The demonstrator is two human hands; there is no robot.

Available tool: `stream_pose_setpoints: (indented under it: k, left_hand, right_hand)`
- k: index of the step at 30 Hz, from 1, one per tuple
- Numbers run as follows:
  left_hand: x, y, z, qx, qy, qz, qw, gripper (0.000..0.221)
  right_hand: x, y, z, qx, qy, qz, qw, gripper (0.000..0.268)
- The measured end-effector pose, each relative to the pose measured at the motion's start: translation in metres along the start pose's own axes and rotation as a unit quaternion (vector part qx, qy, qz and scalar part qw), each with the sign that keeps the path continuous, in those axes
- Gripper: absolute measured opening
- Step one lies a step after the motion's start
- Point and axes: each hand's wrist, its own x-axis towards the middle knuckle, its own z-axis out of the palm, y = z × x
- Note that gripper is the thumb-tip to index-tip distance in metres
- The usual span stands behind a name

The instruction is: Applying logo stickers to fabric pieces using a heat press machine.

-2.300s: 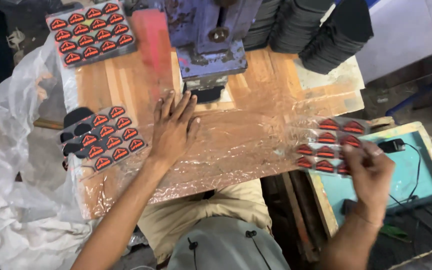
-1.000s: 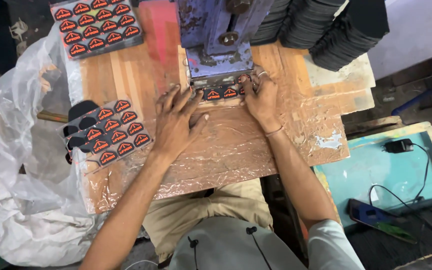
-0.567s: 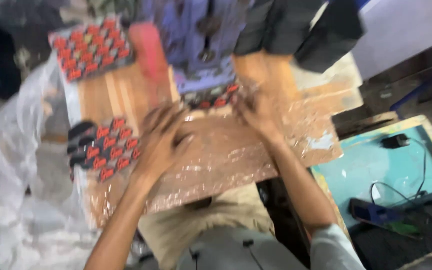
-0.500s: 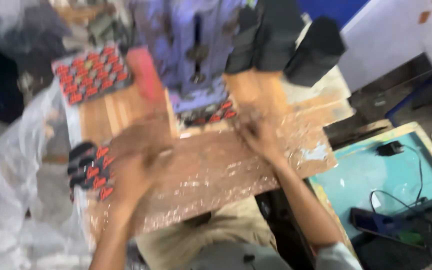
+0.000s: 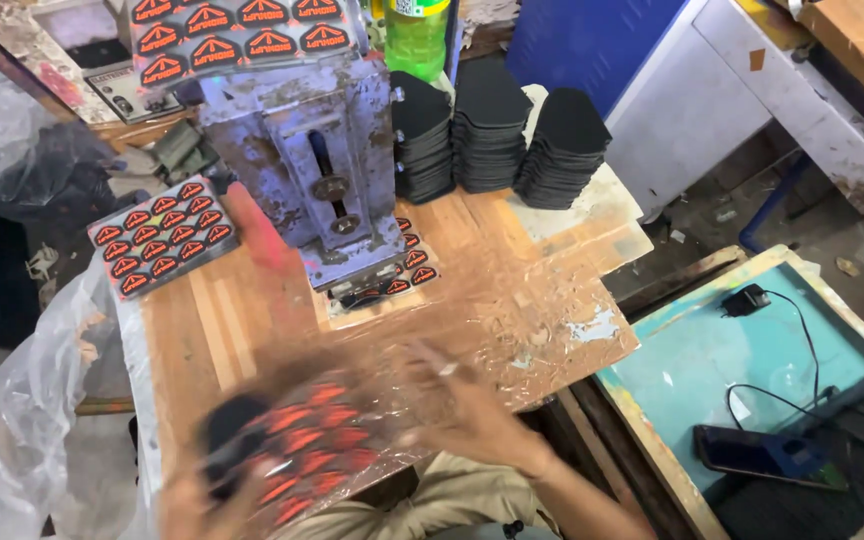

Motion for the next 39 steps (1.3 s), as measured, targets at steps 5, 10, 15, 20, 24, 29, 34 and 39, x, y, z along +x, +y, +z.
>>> stream_pose_setpoints:
  k: [5,10,15,20,24,29,34,39]
  left_hand:
    - [0.042,0.044,0.075,-0.094,-0.042,0.06,0.993,0.055]
    - [0.112,0.043,0.086,-0.19,-0.17,-0.029,0.967,0.038]
    - [0.126,0.026,0.1,-0.098,-0.147,0.029,0.984,0.033]
    - [0.102,0.044,0.089,-0.088,-0.122,0.079,0.985,0.029]
    - [0.06,0.064,0.033,-0.029,-0.016,0.114,0.993,0.051]
    - [0.033,-0.111,-0.071,-0.046,0.285,0.099,0.952,0.046]
    - [0.028,-0.284,-0.123,0.033,0.316,-0.121,0.94,0.048]
    - [0.04,-0.021,-0.038,-0.002,0.328,0.084,0.941,0.048]
  right_hand:
    - [0.001,0.065,0.033,-0.13,-0.086,0.287,0.945,0.024]
    - [0.036,0.06,0.027,-0.166,-0.037,-0.018,0.985,0.017]
    - [-0.084,0.069,0.07,-0.252,-0.247,-0.066,0.933,0.015]
    - [-0.087,0.044,0.021,-0.05,-0.417,0.005,0.908,0.015]
    - [-0.036,0.071,-0.061,-0.043,-0.005,0.149,0.988,0.011]
    - [-0.022,0.121,-0.111,-0.19,0.15,0.226,0.943,0.042]
    - [-0.038,0.153,-0.103,-0.25,0.25,0.254,0.9,0.035]
    - [-0.042,0.163,-0.107,-0.2,0.235,0.202,0.929,0.032]
